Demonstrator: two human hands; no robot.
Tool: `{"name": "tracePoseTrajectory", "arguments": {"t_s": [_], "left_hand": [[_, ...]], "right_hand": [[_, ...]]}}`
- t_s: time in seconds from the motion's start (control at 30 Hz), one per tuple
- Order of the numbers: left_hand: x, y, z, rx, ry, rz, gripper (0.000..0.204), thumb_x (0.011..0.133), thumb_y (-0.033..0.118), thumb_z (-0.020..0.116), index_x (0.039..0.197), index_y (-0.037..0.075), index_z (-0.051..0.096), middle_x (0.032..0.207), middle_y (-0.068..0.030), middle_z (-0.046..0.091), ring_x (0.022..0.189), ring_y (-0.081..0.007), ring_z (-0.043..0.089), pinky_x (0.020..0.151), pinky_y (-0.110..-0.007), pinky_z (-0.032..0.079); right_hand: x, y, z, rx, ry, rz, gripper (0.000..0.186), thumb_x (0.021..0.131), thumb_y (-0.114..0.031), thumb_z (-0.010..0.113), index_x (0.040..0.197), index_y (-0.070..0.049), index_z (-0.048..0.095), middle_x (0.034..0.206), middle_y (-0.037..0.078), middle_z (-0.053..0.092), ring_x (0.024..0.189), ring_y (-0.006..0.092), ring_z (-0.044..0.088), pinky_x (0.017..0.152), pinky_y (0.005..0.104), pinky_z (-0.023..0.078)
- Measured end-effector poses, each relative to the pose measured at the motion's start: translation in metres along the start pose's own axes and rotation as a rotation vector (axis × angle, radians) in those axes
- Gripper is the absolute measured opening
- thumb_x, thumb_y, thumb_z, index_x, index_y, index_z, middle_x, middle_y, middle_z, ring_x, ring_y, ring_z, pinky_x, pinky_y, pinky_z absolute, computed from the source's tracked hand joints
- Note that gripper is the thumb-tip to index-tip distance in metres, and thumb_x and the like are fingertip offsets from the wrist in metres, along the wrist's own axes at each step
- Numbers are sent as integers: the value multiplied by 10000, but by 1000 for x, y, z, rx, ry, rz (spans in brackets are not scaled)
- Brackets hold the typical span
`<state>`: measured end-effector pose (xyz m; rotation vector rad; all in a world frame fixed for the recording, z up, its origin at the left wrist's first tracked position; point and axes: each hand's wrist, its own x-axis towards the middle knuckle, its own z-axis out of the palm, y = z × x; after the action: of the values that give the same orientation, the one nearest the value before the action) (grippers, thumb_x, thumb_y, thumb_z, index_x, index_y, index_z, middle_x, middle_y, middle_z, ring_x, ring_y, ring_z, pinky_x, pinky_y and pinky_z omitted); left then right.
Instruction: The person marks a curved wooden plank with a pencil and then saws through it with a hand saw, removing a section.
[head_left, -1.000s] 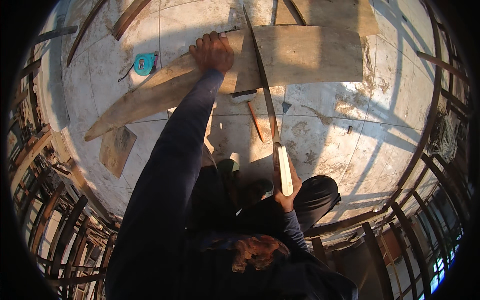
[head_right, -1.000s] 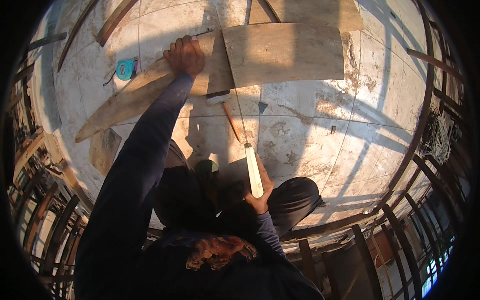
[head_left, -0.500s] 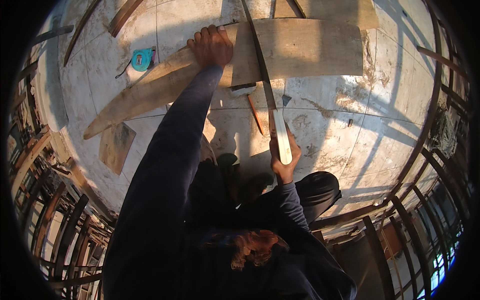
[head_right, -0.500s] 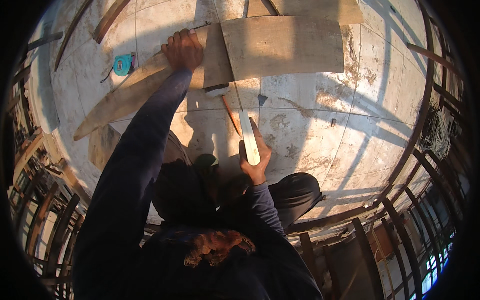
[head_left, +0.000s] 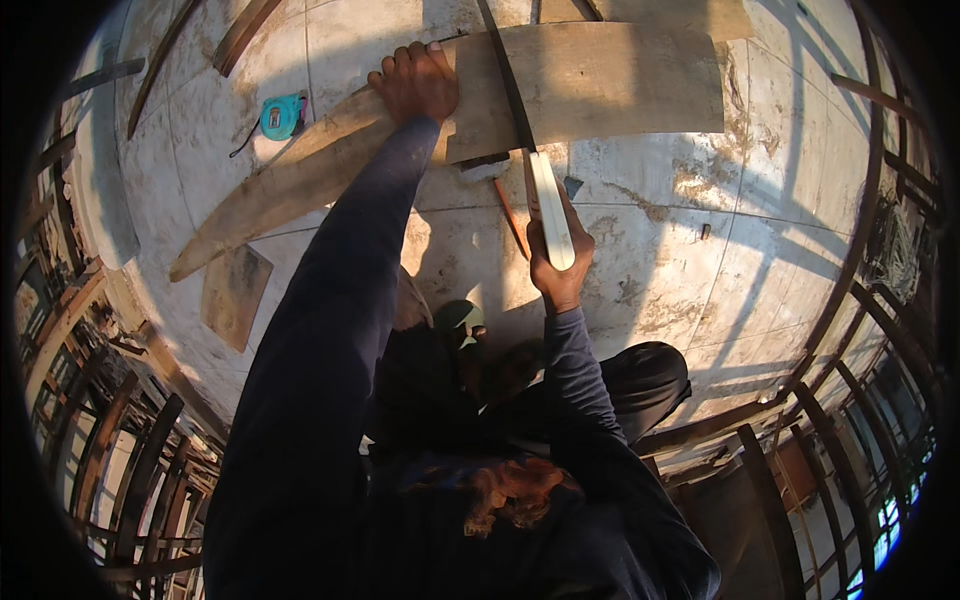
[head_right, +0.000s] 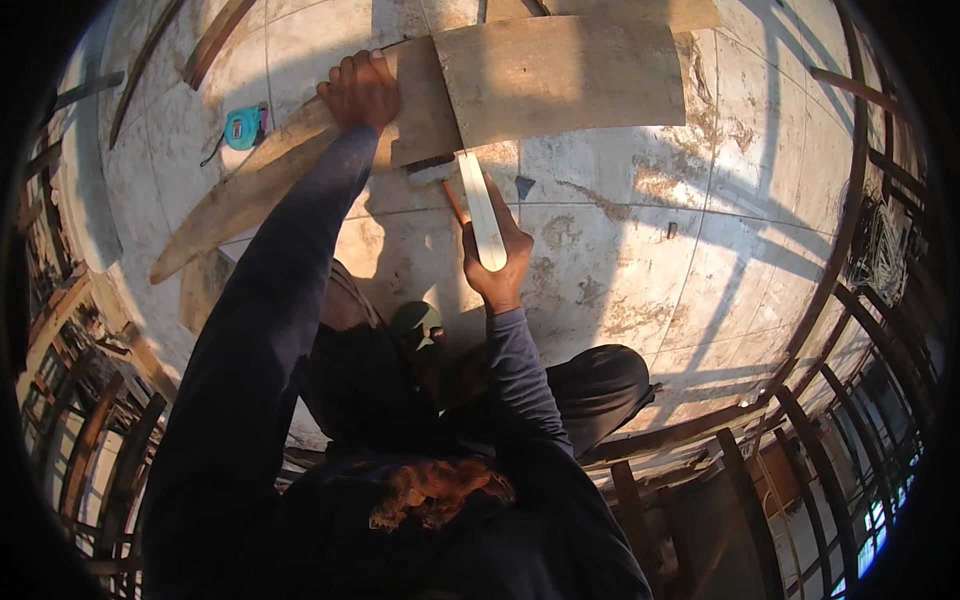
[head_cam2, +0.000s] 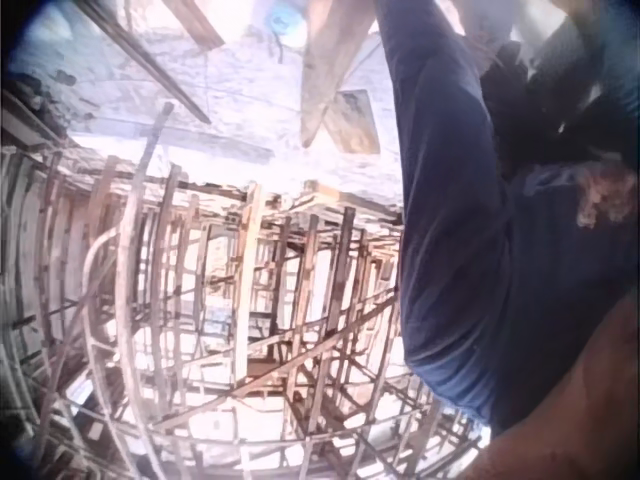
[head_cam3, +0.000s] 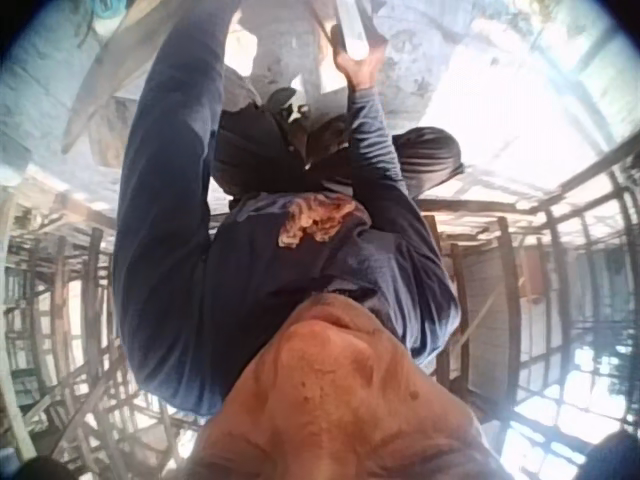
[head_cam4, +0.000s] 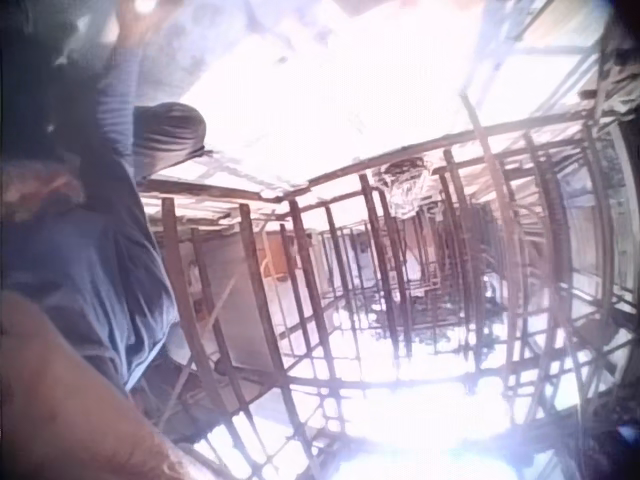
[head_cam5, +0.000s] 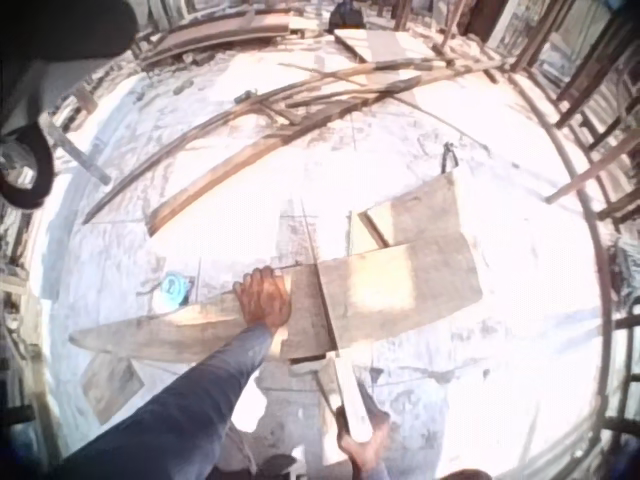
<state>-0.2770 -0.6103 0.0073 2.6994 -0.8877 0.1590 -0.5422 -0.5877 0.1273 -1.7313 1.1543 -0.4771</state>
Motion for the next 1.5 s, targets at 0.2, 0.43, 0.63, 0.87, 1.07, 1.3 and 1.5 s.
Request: {"name": "tracePoseTrajectory", "arguments": {"t_s": [0.2, 0.43, 0.63, 0.87, 1.07, 1.3, 1.5], "left_hand": [[-4, -31, -4, 73, 16, -18, 388, 984, 323, 416, 922, 41, 674, 902, -150, 667, 906, -316, 584, 866, -518, 353], [7, 1, -9, 18, -24, -17, 387, 997, 332, 400, 973, 73, 687, 974, -126, 686, 929, -315, 606, 866, -526, 376], [-2, -21, -12, 34, -15, -74, 373, 997, 326, 409, 981, 76, 685, 980, -130, 683, 947, -316, 603, 874, -520, 374], [0, -15, -18, 34, -9, -97, 340, 976, 317, 444, 931, 62, 664, 923, -140, 667, 914, -320, 596, 854, -517, 375], [2, -12, -27, 18, -2, -122, 309, 955, 330, 502, 961, 49, 630, 925, -115, 601, 925, -287, 566, 870, -505, 356], [7, 1, -33, -149, -209, -147, 462, 974, 339, 458, 1354, 78, 493, 1310, -130, 514, 1190, -312, 485, 981, -575, 304], [27, -63, 13, -509, -455, -160, 823, 916, 533, 568, 1560, 167, 210, 1621, -132, 200, 1492, -390, 148, 1113, -661, 177]], "right_hand": [[-134, -1, -65, 35, -116, 163, 518, 853, -40, 677, 1356, 16, 563, 1110, 126, 724, 969, 125, 673, 846, 274, 520], [-17, 29, 0, -29, -13, -22, 467, 863, -115, 692, 1305, 9, 603, 982, 145, 734, 838, 141, 652, 773, 300, 529], [-50, 12, -36, 26, -17, 90, 492, 828, -78, 694, 1304, 8, 609, 971, 130, 722, 754, 108, 646, 699, 286, 525], [-122, -31, -159, -197, 183, 135, 440, 862, -122, 698, 1267, 36, 629, 854, 96, 726, 695, 88, 608, 633, 267, 500], [-95, -97, -190, -492, 312, -55, 485, 918, -198, 648, 1318, 66, 573, 956, 193, 724, 824, 202, 693, 734, 334, 537], [-127, -76, -254, -593, 420, 59, 498, 772, -55, 582, 1262, 21, 631, 1020, 235, 718, 906, 279, 713, 794, 392, 549], [-136, 5, -276, -488, 391, 147, 535, 755, 35, 560, 1287, 8, 617, 1054, 250, 711, 912, 328, 719, 812, 403, 543]]}}
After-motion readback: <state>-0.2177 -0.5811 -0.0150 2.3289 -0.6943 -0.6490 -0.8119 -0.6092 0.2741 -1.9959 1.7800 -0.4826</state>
